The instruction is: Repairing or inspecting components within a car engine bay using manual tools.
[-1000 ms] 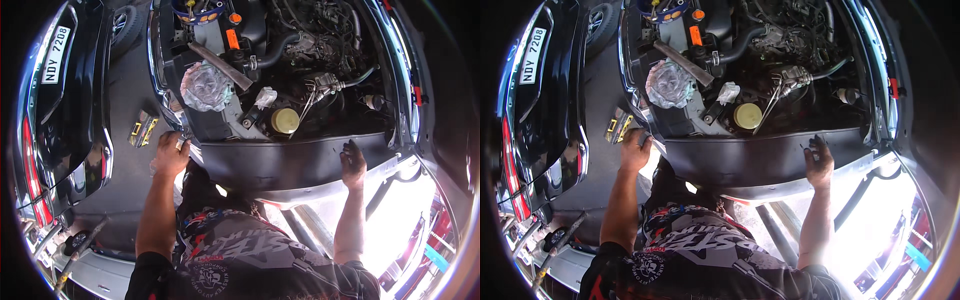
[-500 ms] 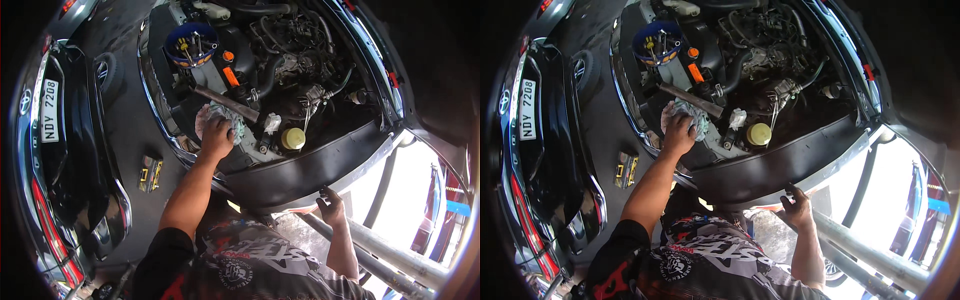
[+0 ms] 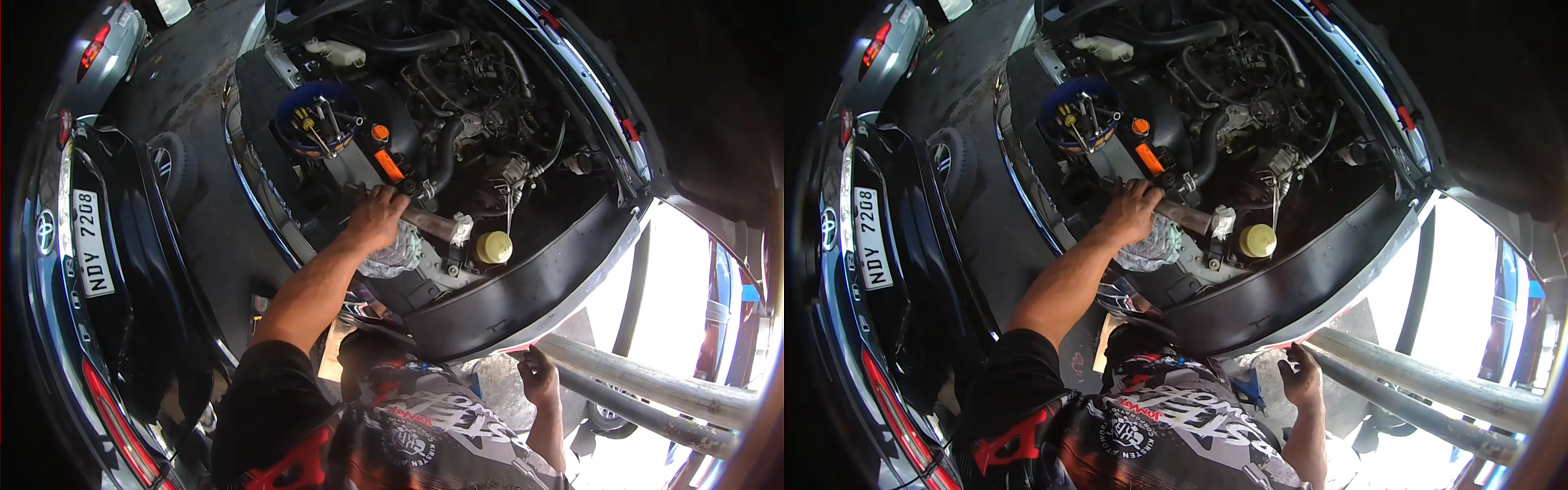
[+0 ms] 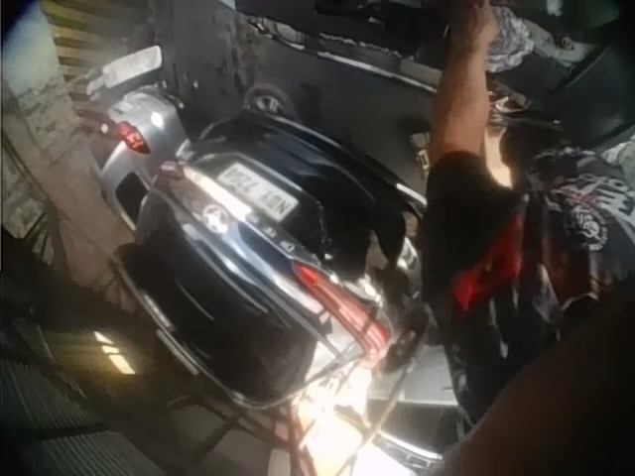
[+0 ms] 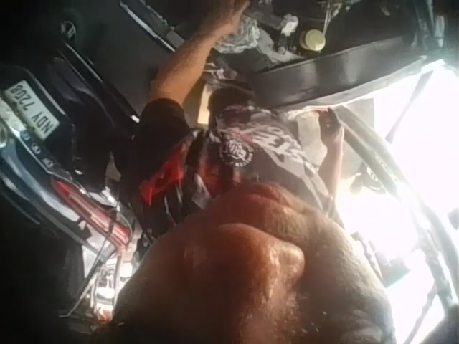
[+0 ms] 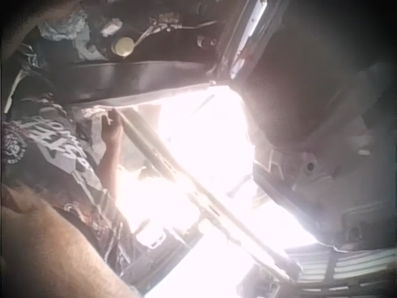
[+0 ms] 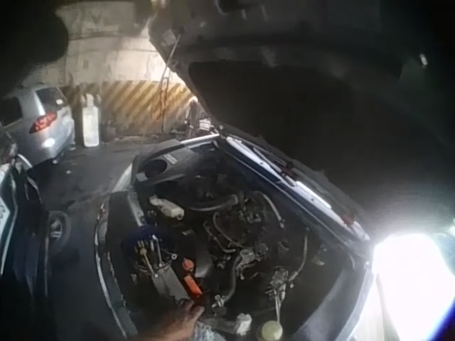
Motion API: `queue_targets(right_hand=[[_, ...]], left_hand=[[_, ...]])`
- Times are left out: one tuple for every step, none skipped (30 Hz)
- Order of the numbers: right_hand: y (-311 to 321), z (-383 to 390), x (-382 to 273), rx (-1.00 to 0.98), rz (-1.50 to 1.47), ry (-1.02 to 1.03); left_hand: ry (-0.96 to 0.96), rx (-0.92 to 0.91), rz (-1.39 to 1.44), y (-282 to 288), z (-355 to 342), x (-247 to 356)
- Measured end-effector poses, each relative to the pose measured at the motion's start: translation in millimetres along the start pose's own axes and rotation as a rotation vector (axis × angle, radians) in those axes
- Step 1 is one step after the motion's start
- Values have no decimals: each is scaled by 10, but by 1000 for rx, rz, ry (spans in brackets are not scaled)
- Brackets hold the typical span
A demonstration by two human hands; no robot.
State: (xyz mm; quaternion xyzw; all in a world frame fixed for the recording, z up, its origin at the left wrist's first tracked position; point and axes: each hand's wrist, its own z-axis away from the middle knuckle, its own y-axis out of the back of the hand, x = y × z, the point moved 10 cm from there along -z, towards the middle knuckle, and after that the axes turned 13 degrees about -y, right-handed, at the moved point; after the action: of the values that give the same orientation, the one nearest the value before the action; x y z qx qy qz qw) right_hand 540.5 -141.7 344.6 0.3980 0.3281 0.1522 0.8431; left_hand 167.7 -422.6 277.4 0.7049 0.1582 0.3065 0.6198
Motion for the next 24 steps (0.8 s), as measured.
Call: queue_targets(right_hand=[[16, 6, 7, 6, 9, -31], [25, 2, 82, 13, 40, -144], [35, -1, 57, 9, 45, -161], [50, 2, -25, 7, 38, -127], [60, -3, -167, 1, 16, -36], [94, -30, -178, 7, 39, -75], [132, -42, -251, 17, 39, -51], [178, -61, -329, 24, 30, -16], [226, -71, -419, 37, -16, 37], [257, -99, -446, 40, -32, 29], [290, -108, -479, 40, -62, 40], [292, -137, -481, 33, -51, 19], [306, -145, -523, 39, -71, 44], [299, -165, -520, 38, -55, 25], [274, -189, -483, 22, -8, -24], [284, -193, -522, 29, -46, 7], [257, -208, -515, 10, -41, -10], [191, -243, -447, -30, 2, -90], [171, -248, -452, -55, -2, -87], [165, -271, -471, -57, -30, -74], [158, -300, -514, -57, -35, -37], [126, -345, -552, -64, -18, -13], [111, -377, -572, -59, -23, -7], [72, -423, -590, -68, -24, -13]], left_hand=[[-46, 159, 53, 233, 27, 46], [-99, 274, 128, 426, 50, 63], [-123, 425, 113, 674, 55, -9], [-104, 509, 119, 849, 31, -168], [-112, 572, 73, 1018, -34, -349], [-96, 581, 85, 1123, -126, -573], [-118, 570, 80, 1218, -222, -775], [-120, 542, 34, 1289, -305, -976], [-67, 488, 108, 1286, -387, -1239], [-67, 540, -53, 1377, -363, -1357], [-51, 428, -71, 1295, -423, -1522], [24, 317, 6, 1161, -466, -1724], [114, 142, 104, 935, -442, -1900], [142, 104, 175, 820, -433, -1972], [199, 33, 258, 685, -413, -2056], [176, 26, 245, 651, -433, -2051], [177, 66, 186, 697, -443, -2060], [218, 33, 152, 678, -450, -2075], [174, 88, 127, 775, -501, -2005], [224, 182, 118, 903, -497, -1990], [320, 245, 126, 1013, -455, -1993], [296, 257, 97, 1086, -470, -1848], [254, 508, 190, 1250, -395, -1644], [191, 763, 291, 1367, -282, -1420]])
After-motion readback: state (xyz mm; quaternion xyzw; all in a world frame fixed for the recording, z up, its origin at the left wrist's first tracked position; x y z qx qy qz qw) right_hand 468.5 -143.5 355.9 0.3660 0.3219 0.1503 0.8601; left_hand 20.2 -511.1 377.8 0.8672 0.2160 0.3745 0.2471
